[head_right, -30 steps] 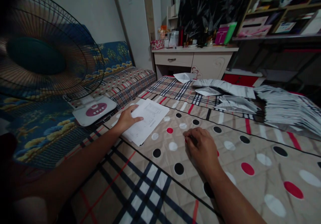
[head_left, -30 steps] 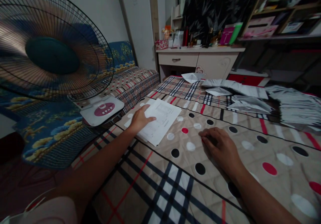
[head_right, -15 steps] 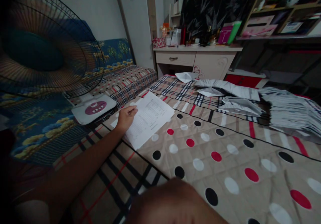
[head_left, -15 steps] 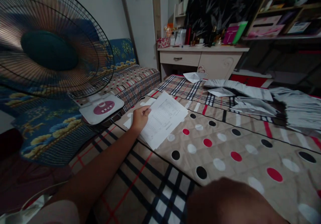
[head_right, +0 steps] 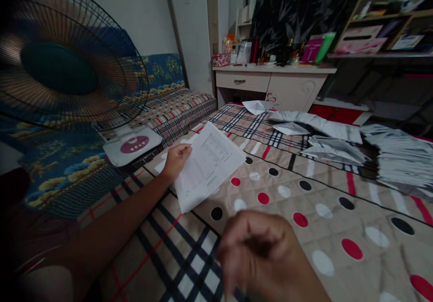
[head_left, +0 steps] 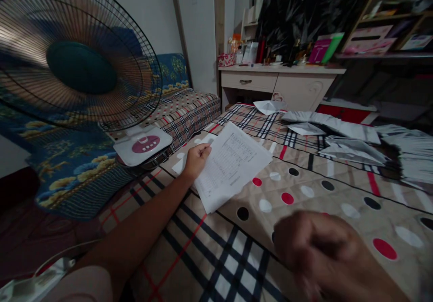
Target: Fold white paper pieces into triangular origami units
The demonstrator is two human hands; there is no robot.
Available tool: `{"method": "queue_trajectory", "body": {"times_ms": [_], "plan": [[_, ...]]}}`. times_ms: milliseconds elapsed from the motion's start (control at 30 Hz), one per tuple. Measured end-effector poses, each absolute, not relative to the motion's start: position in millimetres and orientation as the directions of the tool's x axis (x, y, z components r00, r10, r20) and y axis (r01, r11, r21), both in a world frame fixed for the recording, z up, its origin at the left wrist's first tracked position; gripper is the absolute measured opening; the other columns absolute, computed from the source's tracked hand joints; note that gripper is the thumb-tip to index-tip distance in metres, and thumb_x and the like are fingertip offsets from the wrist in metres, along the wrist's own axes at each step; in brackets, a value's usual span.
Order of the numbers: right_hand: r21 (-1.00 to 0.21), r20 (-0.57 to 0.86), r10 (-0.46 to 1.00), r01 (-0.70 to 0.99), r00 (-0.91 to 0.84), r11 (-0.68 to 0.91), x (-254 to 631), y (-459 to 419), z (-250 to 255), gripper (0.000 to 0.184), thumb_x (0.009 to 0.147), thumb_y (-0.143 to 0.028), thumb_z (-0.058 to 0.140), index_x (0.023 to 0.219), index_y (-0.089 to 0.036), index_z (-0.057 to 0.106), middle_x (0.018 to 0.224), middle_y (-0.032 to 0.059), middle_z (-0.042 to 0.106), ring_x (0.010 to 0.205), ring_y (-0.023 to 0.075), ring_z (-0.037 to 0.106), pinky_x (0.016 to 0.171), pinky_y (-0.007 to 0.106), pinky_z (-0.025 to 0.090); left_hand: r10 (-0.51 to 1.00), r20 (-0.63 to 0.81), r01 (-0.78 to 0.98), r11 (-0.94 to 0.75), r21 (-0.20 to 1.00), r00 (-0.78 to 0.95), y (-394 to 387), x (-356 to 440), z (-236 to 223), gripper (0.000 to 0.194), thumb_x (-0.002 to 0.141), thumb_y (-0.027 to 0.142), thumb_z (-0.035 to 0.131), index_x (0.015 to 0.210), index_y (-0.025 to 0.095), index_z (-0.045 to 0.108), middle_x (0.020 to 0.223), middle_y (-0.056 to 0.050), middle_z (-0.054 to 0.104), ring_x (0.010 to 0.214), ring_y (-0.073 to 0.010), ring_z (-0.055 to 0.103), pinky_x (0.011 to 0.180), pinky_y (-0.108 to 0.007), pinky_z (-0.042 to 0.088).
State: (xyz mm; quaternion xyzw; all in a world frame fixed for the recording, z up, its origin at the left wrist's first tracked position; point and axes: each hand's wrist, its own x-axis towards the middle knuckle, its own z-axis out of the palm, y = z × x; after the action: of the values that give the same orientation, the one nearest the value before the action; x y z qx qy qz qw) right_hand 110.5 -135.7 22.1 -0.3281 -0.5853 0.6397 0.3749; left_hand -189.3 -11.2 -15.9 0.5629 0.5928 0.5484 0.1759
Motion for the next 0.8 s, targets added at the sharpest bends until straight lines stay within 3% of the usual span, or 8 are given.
{"method": "queue_trajectory", "body": {"times_ms": [67, 133, 267, 533, 733, 800], "plan": [[-0.983, -0.095, 0.943, -0.117, -0.318, -0.139, 100, -124, 34, 0.043, 0.078, -0.054, 0.070, 0.058, -0.019, 0.055, 0.052, -0.0020, 0.049, 0.048, 0.0095, 0.044, 0.044, 0.022, 0.038, 0.868, 0.392, 0.432, -0.242, 0.869, -0.304, -12, -190, -16, 0.029, 0.082, 0.035, 0.055, 0.092, 0.013, 0.071, 0.092, -0.006, 0.074, 0.086, -0.0198, 0.067, 0.080, -0.031, 0.052], [-0.964, -0.195, 0.972, -0.159, -0.133, -0.215, 84, -105, 33, 0.049, 0.073, -0.061, 0.070, 0.056, -0.019, 0.051, 0.047, -0.0048, 0.043, 0.042, 0.0075, 0.035, 0.039, 0.021, 0.031, 0.873, 0.379, 0.395, -0.245, 0.886, -0.308, -12, -190, -17, 0.029, 0.081, 0.036, 0.055, 0.091, 0.013, 0.070, 0.091, -0.006, 0.074, 0.085, -0.0196, 0.067, 0.080, -0.031, 0.052], [-0.969, -0.148, 0.982, -0.183, -0.118, -0.168, 56, -72, 15, 0.045, 0.067, -0.059, 0.075, 0.083, -0.018, 0.069, 0.065, 0.0020, 0.063, 0.055, 0.0136, 0.054, 0.042, 0.021, 0.038, 0.870, 0.383, 0.380, -0.255, 0.889, -0.311, -12, -189, -18, 0.028, 0.079, 0.037, 0.057, 0.088, 0.014, 0.071, 0.087, -0.005, 0.073, 0.083, -0.0200, 0.066, 0.079, -0.031, 0.052], [-0.975, -0.099, 0.993, -0.204, 0.071, -0.083, 42, -68, -2, 0.031, 0.065, -0.043, 0.082, 0.065, -0.014, 0.070, 0.051, 0.0008, 0.062, 0.043, 0.0119, 0.049, 0.043, 0.025, 0.041, 0.894, 0.362, 0.342, -0.265, 0.901, -0.262, -17, -182, -12, 0.034, 0.075, 0.046, 0.064, 0.088, 0.015, 0.072, 0.086, -0.007, 0.075, 0.080, -0.0214, 0.068, 0.073, -0.031, 0.056], [-0.962, -0.080, 0.979, -0.271, 0.189, -0.026, 45, -67, 4, 0.036, 0.057, -0.034, 0.087, 0.083, -0.013, 0.075, 0.084, 0.0081, 0.077, 0.064, 0.0198, 0.067, 0.057, 0.031, 0.054, 0.934, 0.294, 0.245, -0.242, 0.939, -0.202, -20, -180, -12, 0.035, 0.073, 0.043, 0.068, 0.091, 0.014, 0.071, 0.090, -0.008, 0.075, 0.080, -0.0218, 0.071, 0.072, -0.031, 0.058], [-0.967, -0.076, 0.980, -0.254, 0.183, -0.028, 49, -66, 3, 0.035, 0.061, -0.039, 0.085, 0.083, -0.014, 0.075, 0.082, 0.0066, 0.076, 0.061, 0.0186, 0.066, 0.054, 0.029, 0.053, 0.929, 0.283, 0.240, -0.226, 0.944, -0.240, -19, -182, -13, 0.030, 0.071, 0.041, 0.069, 0.085, 0.015, 0.070, 0.086, -0.007, 0.075, 0.076, -0.0214, 0.070, 0.069, -0.031, 0.058]]}}
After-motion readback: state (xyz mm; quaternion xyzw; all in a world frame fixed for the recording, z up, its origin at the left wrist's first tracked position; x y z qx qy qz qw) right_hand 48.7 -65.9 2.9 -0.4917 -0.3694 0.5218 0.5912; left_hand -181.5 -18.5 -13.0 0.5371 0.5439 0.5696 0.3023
